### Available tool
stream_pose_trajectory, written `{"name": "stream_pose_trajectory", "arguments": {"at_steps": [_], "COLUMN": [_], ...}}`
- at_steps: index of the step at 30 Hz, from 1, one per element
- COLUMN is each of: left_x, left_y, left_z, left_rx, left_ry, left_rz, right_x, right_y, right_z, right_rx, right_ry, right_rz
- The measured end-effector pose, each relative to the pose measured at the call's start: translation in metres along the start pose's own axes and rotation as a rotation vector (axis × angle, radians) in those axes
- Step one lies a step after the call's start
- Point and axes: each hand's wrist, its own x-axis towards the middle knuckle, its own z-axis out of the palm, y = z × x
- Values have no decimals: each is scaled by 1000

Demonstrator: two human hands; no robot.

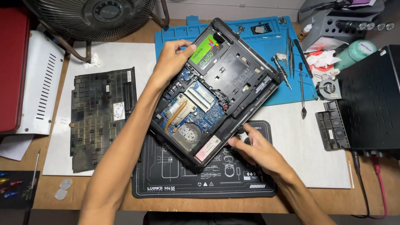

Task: Disassembling and cleaning the internal components of a laptop using a screwdriver on a repair bench.

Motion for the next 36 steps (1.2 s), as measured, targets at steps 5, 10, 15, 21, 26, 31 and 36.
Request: {"name": "stream_pose_trajectory", "arguments": {"at_steps": [5, 10, 15, 21, 26, 31, 36], "left_x": [-6, 3, -4, 2, 12, 16, 8], "left_y": [11, -9, -5, 2, -6, -10, -10], "left_z": [-11, -8, 12, 35, 45, 47, 53], "left_rx": [89, 173, 272, 322, 365, 430, 417], "left_ry": [-87, -130, -71, -79, -44, -7, 9], "left_rz": [31, 57, 209, 235, 224, 218, 168], "right_x": [-2, -2, -5, 5, 14, 10, 25], "right_y": [-2, -7, -19, 19, 19, -25, 45], "right_z": [13, 19, 25, 15, 15, 21, 10], "right_rx": [53, 106, 110, 76, 76, 93, 77], "right_ry": [-63, -124, -176, -152, -153, -157, -153], "right_rz": [52, 90, 119, 180, 188, 187, 167]}}
